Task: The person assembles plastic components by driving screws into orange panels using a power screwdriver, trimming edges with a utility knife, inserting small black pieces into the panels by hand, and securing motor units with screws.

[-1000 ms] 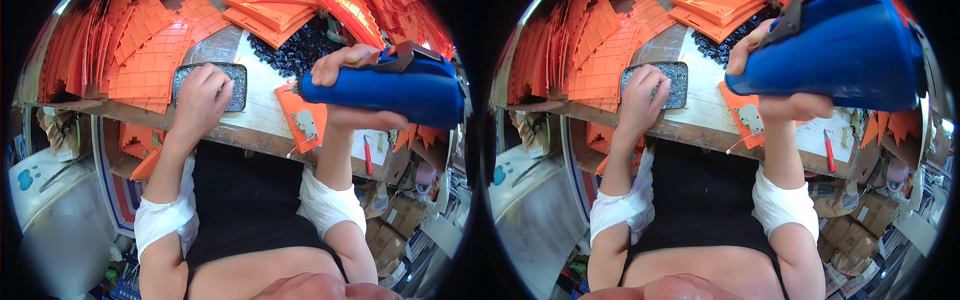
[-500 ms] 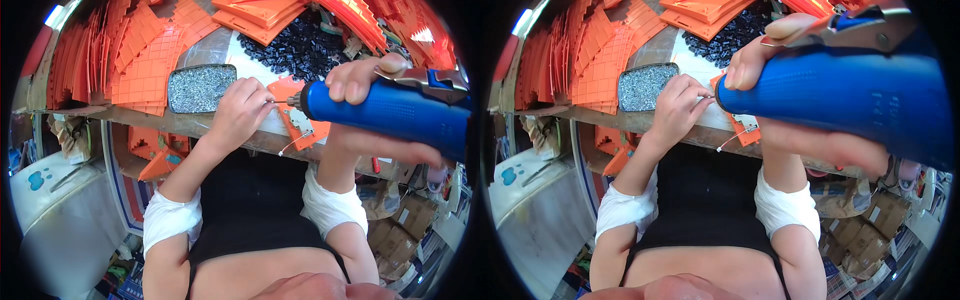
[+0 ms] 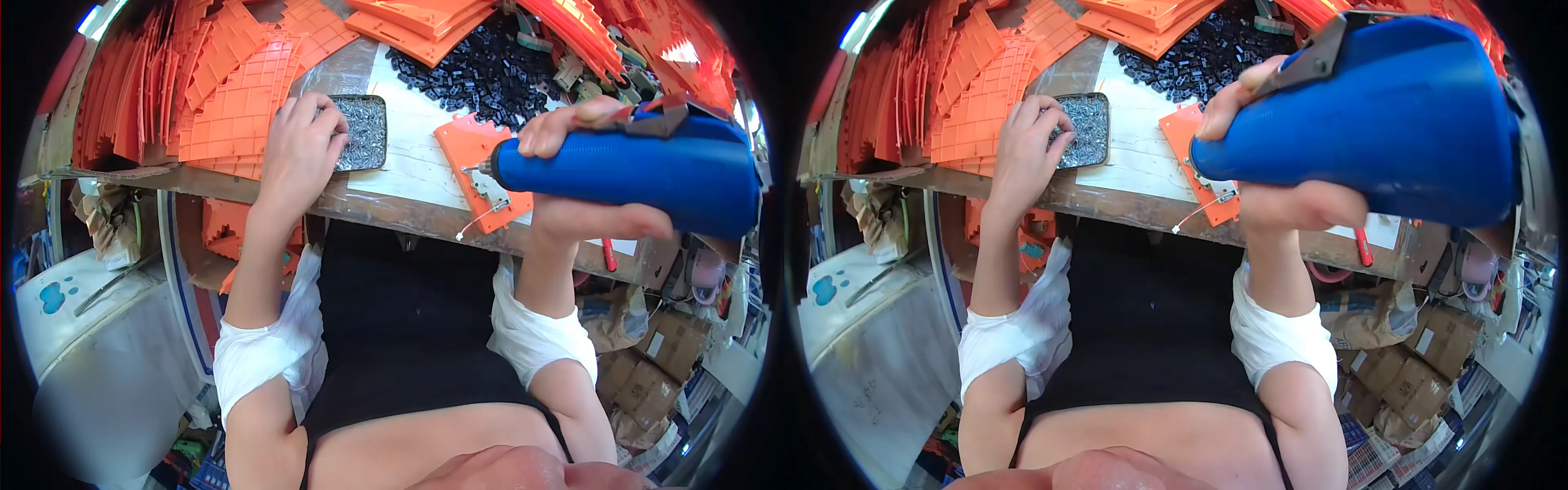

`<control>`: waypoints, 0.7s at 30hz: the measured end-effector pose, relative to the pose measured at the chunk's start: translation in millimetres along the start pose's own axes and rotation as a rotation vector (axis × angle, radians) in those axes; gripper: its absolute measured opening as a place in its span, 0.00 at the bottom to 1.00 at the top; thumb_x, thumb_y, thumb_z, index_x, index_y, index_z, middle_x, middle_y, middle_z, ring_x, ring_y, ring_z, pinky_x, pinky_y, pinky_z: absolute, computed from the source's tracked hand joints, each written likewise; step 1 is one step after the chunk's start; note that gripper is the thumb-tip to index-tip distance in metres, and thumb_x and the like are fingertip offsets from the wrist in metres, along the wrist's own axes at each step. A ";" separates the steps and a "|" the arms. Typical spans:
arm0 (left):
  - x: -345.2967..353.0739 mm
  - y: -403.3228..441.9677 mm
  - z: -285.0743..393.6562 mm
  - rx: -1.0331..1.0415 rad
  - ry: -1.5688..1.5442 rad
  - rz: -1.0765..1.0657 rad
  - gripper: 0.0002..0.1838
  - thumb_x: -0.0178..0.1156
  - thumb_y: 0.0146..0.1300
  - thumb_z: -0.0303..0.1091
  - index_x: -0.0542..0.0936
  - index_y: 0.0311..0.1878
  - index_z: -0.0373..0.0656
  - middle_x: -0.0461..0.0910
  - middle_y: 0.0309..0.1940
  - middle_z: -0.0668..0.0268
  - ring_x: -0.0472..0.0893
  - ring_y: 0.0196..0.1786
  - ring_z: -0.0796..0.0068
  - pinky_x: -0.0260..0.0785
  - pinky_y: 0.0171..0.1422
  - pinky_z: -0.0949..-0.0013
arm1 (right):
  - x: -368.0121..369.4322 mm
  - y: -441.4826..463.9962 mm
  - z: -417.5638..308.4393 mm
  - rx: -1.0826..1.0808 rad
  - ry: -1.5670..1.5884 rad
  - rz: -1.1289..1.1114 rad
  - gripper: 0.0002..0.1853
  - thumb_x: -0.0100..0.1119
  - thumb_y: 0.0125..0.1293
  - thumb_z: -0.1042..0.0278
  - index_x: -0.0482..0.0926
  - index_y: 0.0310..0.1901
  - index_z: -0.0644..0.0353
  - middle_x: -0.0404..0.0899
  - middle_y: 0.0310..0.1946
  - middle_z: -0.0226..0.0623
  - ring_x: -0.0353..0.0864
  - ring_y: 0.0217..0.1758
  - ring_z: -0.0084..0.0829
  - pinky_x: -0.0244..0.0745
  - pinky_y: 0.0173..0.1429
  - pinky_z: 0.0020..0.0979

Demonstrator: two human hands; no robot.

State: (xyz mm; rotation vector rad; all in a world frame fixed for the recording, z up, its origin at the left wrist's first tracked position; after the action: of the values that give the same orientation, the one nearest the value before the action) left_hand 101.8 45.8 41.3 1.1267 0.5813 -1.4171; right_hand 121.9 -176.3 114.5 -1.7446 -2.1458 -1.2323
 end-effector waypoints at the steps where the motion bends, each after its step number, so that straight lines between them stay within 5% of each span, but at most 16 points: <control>1: -2.1 0.2 -1.8 -0.009 -0.026 0.034 0.07 0.64 0.51 0.28 0.79 0.35 0.40 0.74 0.37 0.64 0.72 0.43 0.62 0.65 0.48 0.62 | 3.7 2.8 -3.8 -0.026 -0.064 -0.043 0.58 0.38 0.33 0.07 0.70 0.44 0.62 0.72 0.22 0.37 0.73 0.24 0.31 0.72 0.31 0.30; 10: -3.6 0.0 -11.5 -0.042 -0.141 0.235 0.05 0.60 0.57 0.26 0.82 0.36 0.39 0.81 0.33 0.60 0.79 0.38 0.60 0.70 0.42 0.63 | 28.2 12.7 10.6 0.120 0.122 -0.486 0.56 0.50 0.36 0.12 0.66 0.51 0.63 0.75 0.26 0.39 0.76 0.26 0.32 0.73 0.30 0.31; 13: -9.2 -1.6 -6.2 -0.027 -0.170 0.281 0.07 0.60 0.57 0.26 0.82 0.39 0.39 0.81 0.34 0.59 0.80 0.38 0.60 0.71 0.42 0.64 | 9.0 19.1 1.9 0.083 0.167 -0.124 0.58 0.45 0.34 0.09 0.68 0.56 0.56 0.75 0.28 0.35 0.75 0.26 0.31 0.71 0.31 0.31; 19: 26.9 -11.6 46.2 -0.060 -0.652 0.185 0.17 0.64 0.55 0.26 0.79 0.50 0.40 0.82 0.33 0.61 0.81 0.36 0.64 0.72 0.41 0.68 | 27.6 11.4 -28.6 0.000 0.129 -0.056 0.59 0.35 0.33 0.06 0.71 0.48 0.61 0.71 0.22 0.32 0.72 0.23 0.29 0.68 0.33 0.29; 21: 27.6 -15.6 83.1 0.209 -0.492 0.200 0.26 0.67 0.51 0.26 0.74 0.55 0.43 0.82 0.32 0.64 0.81 0.36 0.65 0.72 0.40 0.67 | 34.0 10.7 -27.9 -0.008 0.036 -0.109 0.59 0.34 0.34 0.06 0.71 0.48 0.60 0.71 0.22 0.32 0.71 0.22 0.29 0.68 0.33 0.29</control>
State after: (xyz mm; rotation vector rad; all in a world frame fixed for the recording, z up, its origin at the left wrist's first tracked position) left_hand 66.3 -35.5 47.4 0.9167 -0.0285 -1.5301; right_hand 109.1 -168.0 157.1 -1.6154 -2.2452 -1.2892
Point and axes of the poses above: each hand's wrist, its own y-axis towards the middle knuckle, its own x-axis out of the palm, z = x × y, the point moved 10 cm from there along y, towards the middle knuckle
